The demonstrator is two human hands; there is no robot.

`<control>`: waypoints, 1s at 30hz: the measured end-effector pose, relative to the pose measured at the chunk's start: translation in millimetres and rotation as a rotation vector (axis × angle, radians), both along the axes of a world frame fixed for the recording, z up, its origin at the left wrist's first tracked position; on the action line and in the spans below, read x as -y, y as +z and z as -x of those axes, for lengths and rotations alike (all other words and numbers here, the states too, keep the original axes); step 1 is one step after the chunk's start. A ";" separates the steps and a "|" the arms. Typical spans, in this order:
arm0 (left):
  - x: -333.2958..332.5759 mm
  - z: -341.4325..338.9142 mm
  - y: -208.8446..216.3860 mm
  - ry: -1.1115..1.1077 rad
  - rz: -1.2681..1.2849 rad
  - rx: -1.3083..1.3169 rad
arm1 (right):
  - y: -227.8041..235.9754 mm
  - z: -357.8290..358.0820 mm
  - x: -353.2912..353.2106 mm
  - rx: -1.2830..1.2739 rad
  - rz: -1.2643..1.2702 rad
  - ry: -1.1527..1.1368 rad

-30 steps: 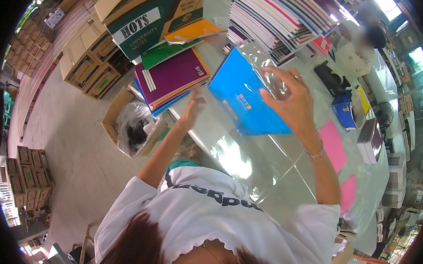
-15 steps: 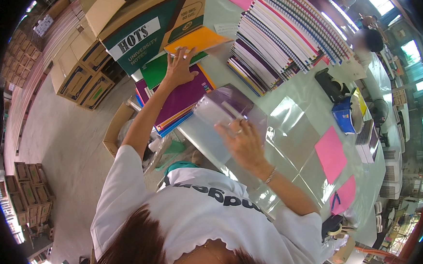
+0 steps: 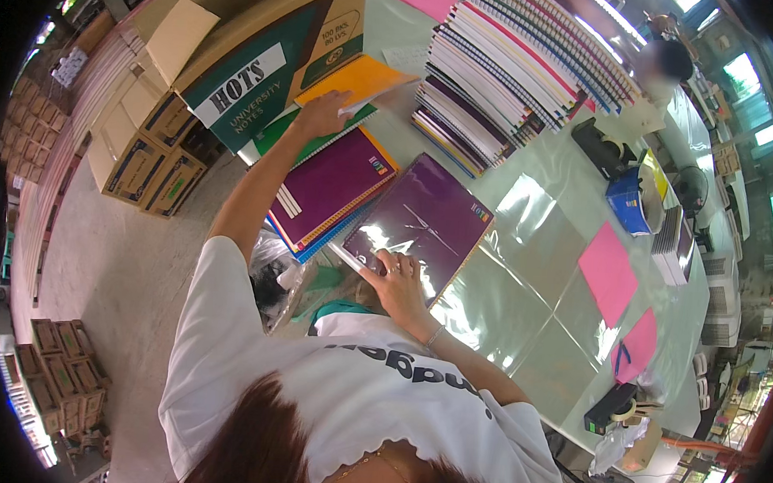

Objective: The person wraps a stack of notebooks in a clear plastic sheet, securing the folds with small pieces of tape.

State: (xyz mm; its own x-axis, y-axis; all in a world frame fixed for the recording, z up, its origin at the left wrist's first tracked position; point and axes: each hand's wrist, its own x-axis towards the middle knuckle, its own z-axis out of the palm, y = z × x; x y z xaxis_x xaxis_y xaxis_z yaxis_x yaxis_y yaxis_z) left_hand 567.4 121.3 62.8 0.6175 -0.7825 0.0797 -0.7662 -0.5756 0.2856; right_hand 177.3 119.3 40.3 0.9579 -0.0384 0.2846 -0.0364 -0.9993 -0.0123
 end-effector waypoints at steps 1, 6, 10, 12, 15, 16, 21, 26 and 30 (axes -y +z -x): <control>1.7 6.2 1.8 -0.079 -0.035 0.007 | 6.7 -9.4 3.9 0.019 -0.232 0.039; -36.0 -2.8 2.6 0.052 0.283 -0.035 | 22.1 -117.8 28.9 0.218 -0.957 0.109; -77.1 11.7 7.7 0.169 0.447 -0.046 | 15.1 -200.3 54.6 -0.047 -1.618 -0.234; -100.5 20.1 8.8 0.266 0.493 -0.175 | 7.0 -235.8 49.8 -0.025 -1.899 -0.379; -117.6 31.2 4.9 0.269 0.545 -0.372 | -3.1 -269.7 41.8 -0.079 -2.002 -0.345; -116.5 30.5 7.2 0.266 0.547 -0.369 | -6.9 -276.4 38.3 -0.075 -2.002 -0.342; -99.7 -0.6 14.0 0.149 0.482 -0.305 | 21.5 -279.1 38.5 0.211 -2.202 -0.154; -69.5 -61.9 34.2 0.067 0.393 -0.455 | 87.6 -225.7 60.8 0.165 -2.151 0.216; -27.6 -67.1 36.3 -0.170 0.158 -0.372 | 151.8 -136.1 67.5 0.178 -2.034 0.062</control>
State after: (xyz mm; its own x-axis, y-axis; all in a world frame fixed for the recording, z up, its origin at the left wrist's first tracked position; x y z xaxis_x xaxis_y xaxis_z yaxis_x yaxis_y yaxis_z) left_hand 634.5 148.9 99.1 0.4905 -0.8715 0.0031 -0.6748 -0.3776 0.6341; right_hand 313.4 51.8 192.1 0.9422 -0.3318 -0.0467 0.1174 0.4576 -0.8814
